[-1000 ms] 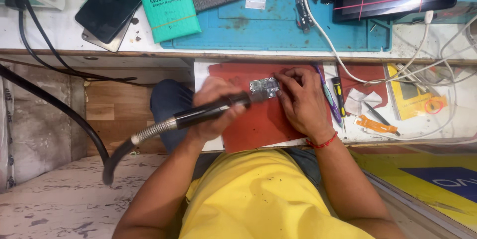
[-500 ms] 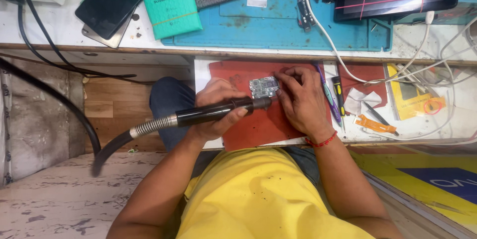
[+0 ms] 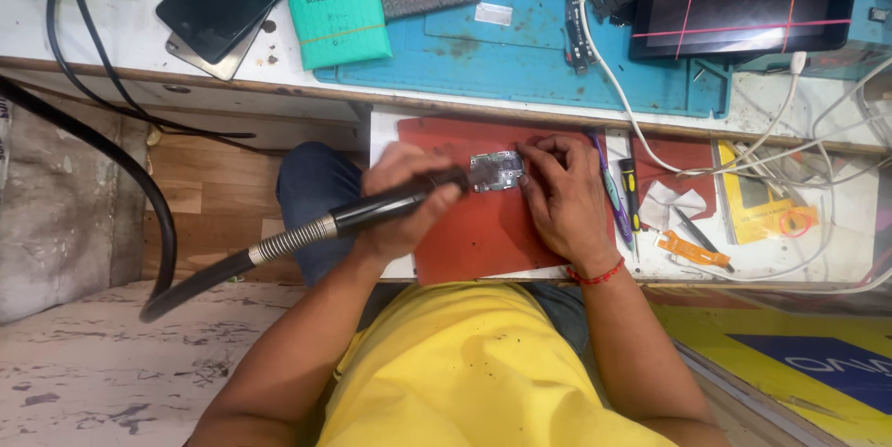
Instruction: The person scrapes a small circuit board with a metal tool, then uses a hot air gun to heat the board. The work is performed on a red mat on a cluttered workbench.
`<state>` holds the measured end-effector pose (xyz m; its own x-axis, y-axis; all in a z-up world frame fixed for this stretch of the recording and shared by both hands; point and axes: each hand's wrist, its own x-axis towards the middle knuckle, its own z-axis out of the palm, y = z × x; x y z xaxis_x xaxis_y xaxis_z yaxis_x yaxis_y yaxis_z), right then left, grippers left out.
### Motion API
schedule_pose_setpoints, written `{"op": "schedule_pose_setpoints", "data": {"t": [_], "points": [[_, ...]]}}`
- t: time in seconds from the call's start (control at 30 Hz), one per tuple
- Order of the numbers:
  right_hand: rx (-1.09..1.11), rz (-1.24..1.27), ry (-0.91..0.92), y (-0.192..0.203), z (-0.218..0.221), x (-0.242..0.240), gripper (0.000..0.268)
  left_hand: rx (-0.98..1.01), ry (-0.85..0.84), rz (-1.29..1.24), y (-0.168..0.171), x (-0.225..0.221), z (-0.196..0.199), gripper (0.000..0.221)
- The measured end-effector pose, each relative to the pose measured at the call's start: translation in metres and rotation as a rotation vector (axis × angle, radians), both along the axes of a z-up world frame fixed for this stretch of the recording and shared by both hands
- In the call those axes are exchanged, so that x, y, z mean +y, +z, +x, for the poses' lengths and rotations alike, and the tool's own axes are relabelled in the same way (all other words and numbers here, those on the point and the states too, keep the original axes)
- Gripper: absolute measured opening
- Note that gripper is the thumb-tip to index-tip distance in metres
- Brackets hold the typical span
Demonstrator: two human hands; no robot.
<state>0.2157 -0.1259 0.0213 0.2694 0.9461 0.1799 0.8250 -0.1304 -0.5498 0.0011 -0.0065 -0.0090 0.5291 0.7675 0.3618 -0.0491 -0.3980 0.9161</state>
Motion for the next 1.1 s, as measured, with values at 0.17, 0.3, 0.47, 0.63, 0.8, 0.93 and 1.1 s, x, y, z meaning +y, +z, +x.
{"op": "schedule_pose_setpoints", "data": {"t": [0.17, 0.3, 0.47, 0.63, 0.8, 0.93, 1.1], "points": [[-0.003, 0.003, 0.002, -0.0012, 0.0004, 0.0002, 0.037, -0.034, -0.056, 0.067, 0.0003, 0.0020, 0.0003, 0.033], [-0.016, -0.004, 0.005, -0.0008, 0.0005, 0.0011, 0.037, -0.042, 0.015, -0.002, 0.0034, 0.0024, 0.0024, 0.034], [-0.003, -0.005, 0.003, -0.0022, 0.0003, -0.0001, 0.038, -0.023, 0.009, 0.047, 0.0058, 0.0014, 0.0035, 0.032], [0.001, -0.015, -0.016, -0.0032, 0.0009, -0.0009, 0.038, -0.049, -0.078, 0.076, 0.0060, 0.0029, 0.0034, 0.033], [-0.013, -0.010, -0.002, -0.0015, 0.0007, 0.0005, 0.037, -0.061, -0.142, 0.092, 0.0067, 0.0048, 0.0012, 0.031], [-0.012, -0.013, 0.003, 0.0001, 0.0003, 0.0024, 0.042, -0.013, 0.014, -0.004, 0.0044, 0.0024, -0.0009, 0.035], [-0.053, 0.007, 0.015, 0.0032, -0.0017, 0.0047, 0.040, -0.069, -0.049, -0.007, 0.0041, 0.0049, 0.0000, 0.032]]}}
